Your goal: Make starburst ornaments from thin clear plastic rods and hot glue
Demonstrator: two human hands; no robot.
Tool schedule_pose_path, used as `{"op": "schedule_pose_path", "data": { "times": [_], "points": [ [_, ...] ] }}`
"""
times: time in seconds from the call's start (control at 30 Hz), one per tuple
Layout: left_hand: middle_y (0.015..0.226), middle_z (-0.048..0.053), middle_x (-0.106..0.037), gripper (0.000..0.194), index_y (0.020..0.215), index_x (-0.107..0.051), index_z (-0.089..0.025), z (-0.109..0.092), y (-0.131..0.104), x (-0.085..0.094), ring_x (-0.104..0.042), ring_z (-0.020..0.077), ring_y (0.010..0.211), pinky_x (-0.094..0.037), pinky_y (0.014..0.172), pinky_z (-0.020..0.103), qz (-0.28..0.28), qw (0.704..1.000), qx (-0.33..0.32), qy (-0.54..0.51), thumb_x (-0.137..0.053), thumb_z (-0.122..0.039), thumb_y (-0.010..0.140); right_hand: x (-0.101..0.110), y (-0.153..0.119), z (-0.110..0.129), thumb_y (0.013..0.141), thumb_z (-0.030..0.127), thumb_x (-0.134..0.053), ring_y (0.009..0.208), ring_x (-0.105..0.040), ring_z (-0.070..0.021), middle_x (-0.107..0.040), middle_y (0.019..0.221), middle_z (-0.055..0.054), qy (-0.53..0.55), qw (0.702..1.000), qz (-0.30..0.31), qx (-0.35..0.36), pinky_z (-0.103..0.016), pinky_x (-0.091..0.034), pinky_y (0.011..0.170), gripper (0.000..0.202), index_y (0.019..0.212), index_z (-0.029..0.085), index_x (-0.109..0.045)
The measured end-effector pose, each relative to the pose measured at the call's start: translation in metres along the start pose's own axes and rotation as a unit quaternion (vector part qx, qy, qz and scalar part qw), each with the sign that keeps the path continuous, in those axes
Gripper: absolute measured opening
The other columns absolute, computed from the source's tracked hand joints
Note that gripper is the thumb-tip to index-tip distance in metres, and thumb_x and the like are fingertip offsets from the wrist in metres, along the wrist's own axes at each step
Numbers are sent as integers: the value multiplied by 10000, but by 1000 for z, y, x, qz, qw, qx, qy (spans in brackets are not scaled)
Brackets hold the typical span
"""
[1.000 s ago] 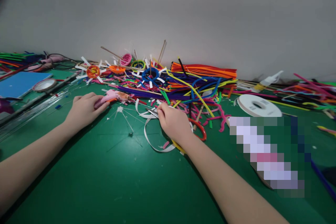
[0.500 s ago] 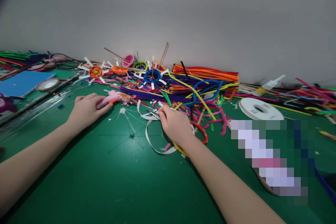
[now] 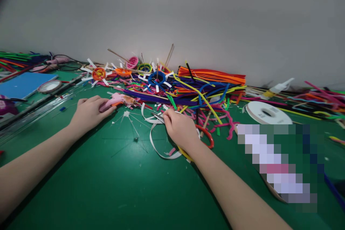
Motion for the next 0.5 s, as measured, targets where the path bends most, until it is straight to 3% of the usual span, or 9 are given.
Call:
{"op": "schedule_pose_path", "data": {
  "times": [0.5],
  "points": [
    [849,48,-622,396,946,-631,-198,1,0,-1,-582,215,868,-320,828,367,2,1000,-1,-5,-414,-520,869,0,0,-4,918,320,-369,646,-596,-188,-670,731,-38,37,999,11,-15,-255,-320,554,260,904,201,-599]
  ]
}}
Point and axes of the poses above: each hand's wrist, its own y-axis towards the middle knuckle, its own x-axis out of the back of the hand, z = x × y, the point moved 4 cm from there along y, towards the middle knuckle
